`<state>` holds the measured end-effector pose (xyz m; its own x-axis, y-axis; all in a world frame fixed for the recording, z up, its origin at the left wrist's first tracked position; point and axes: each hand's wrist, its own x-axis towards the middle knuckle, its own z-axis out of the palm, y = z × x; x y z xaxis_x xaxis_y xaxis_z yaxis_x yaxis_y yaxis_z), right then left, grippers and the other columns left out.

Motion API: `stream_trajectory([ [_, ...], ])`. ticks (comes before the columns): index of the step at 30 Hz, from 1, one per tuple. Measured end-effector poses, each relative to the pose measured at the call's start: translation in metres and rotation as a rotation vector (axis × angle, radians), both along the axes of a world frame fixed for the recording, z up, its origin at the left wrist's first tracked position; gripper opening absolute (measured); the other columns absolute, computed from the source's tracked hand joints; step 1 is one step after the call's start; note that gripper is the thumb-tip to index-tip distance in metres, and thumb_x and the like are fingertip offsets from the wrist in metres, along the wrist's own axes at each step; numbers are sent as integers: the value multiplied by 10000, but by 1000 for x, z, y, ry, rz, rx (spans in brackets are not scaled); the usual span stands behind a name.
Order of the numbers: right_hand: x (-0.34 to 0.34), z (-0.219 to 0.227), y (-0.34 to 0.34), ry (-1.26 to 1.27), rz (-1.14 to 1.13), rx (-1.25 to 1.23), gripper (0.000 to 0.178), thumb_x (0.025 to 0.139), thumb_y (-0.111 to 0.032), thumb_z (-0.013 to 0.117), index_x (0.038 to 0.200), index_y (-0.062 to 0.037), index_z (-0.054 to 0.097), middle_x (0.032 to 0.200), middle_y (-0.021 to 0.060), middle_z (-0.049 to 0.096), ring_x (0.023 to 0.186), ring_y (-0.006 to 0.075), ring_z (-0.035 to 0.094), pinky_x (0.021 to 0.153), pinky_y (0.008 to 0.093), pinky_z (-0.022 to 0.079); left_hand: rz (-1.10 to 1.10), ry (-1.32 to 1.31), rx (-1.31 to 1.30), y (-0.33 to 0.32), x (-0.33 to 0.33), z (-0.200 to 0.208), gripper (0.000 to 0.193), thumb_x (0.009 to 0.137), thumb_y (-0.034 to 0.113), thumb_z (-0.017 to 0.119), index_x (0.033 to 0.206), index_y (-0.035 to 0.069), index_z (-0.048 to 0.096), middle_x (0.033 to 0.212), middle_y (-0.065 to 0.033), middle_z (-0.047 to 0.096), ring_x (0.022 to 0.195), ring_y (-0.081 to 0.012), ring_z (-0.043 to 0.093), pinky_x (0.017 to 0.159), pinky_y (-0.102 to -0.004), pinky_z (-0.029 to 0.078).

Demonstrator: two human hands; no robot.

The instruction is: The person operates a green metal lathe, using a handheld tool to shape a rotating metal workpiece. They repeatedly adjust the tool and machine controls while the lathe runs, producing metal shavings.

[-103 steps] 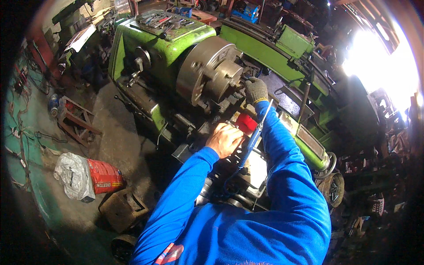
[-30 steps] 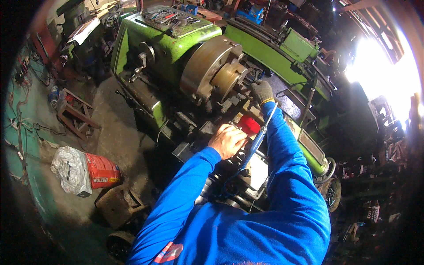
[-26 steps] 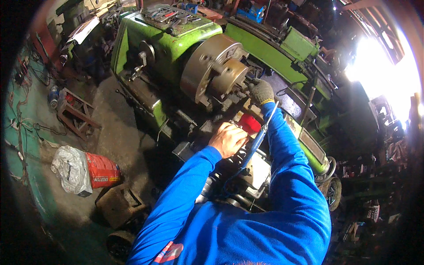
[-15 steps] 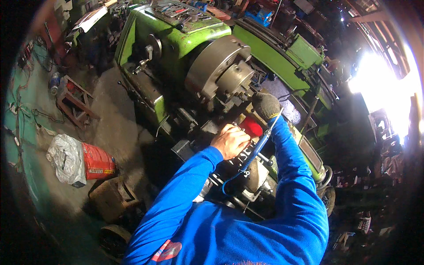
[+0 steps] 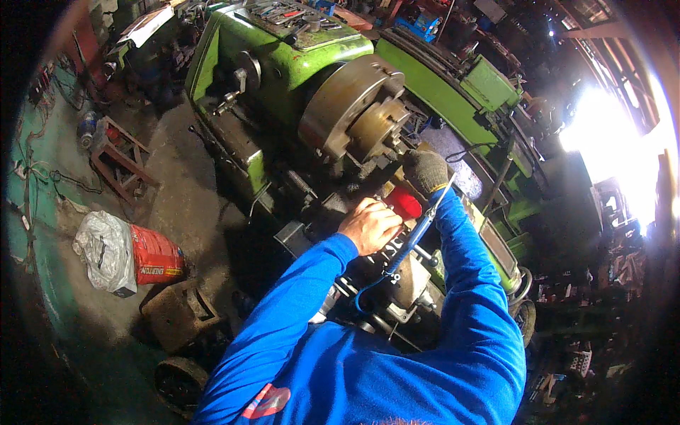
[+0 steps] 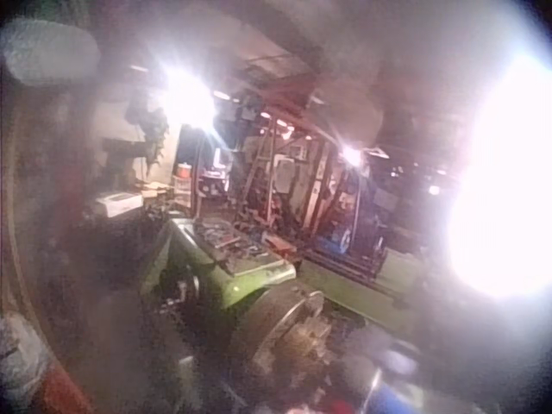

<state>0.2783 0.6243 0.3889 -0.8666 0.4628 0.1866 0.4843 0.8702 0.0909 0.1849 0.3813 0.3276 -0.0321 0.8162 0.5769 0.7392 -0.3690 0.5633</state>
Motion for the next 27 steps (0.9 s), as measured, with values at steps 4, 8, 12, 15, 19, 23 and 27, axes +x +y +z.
stream_trajectory([
  [4, 7, -14, 13, 40, 1, 41, 166, 895, -260, 699, 974, -137, 777, 864, 189, 748, 842, 431, 732, 724, 555, 569, -12, 15, -15, 1, 4, 2, 138, 1000, 248, 675, 1046, 141, 749, 1032, -54, 770, 1065, -257, 705, 1065, -452, 445],
  [8, -1, -7, 9, -45, -46, 18, 214, 868, -308, 728, 985, -139, 788, 890, 193, 756, 861, 431, 736, 746, 553, 579, 1, 18, -27, -1, 1, 2, 138, 1002, 248, 672, 1050, 143, 747, 1031, -54, 767, 1064, -256, 704, 1067, -449, 444],
  [12, -4, 3, 1, -51, -7, 15, 216, 861, -309, 729, 975, -134, 782, 890, 196, 755, 868, 431, 737, 753, 550, 586, 1, 13, -19, -1, 1, 2, 140, 1003, 250, 668, 1048, 144, 746, 1027, -52, 764, 1061, -256, 703, 1068, -446, 444],
  [15, 1, 1, 2, -99, 16, 23, 176, 891, -265, 692, 973, -135, 778, 875, 198, 751, 860, 430, 739, 736, 555, 582, -1, 13, -34, 0, 2, 1, 139, 1002, 250, 671, 1047, 143, 747, 1026, -48, 763, 1058, -253, 703, 1065, -443, 444],
  [19, 8, -10, 6, 6, 29, 29, 245, 828, -305, 784, 1000, -131, 790, 883, 191, 756, 830, 440, 728, 764, 547, 587, 5, 14, -20, 0, 0, 3, 133, 999, 246, 673, 1045, 144, 747, 1018, -46, 760, 1055, -253, 703, 1062, -444, 447],
  [23, 10, -18, 25, -17, -10, -23, 296, 800, -341, 811, 998, -123, 783, 877, 197, 750, 835, 445, 725, 753, 559, 575, 6, 20, -5, 1, 3, -3, 133, 999, 245, 674, 1044, 143, 746, 1016, -48, 761, 1057, -256, 703, 1064, -449, 449],
  [27, -1, -6, 14, 59, 73, 3, 219, 836, -298, 759, 973, -128, 780, 867, 202, 740, 838, 439, 732, 733, 550, 582, 7, 22, -22, -1, 1, 4, 137, 1001, 249, 675, 1040, 138, 744, 1025, -49, 765, 1063, -260, 704, 1071, -450, 448],
])
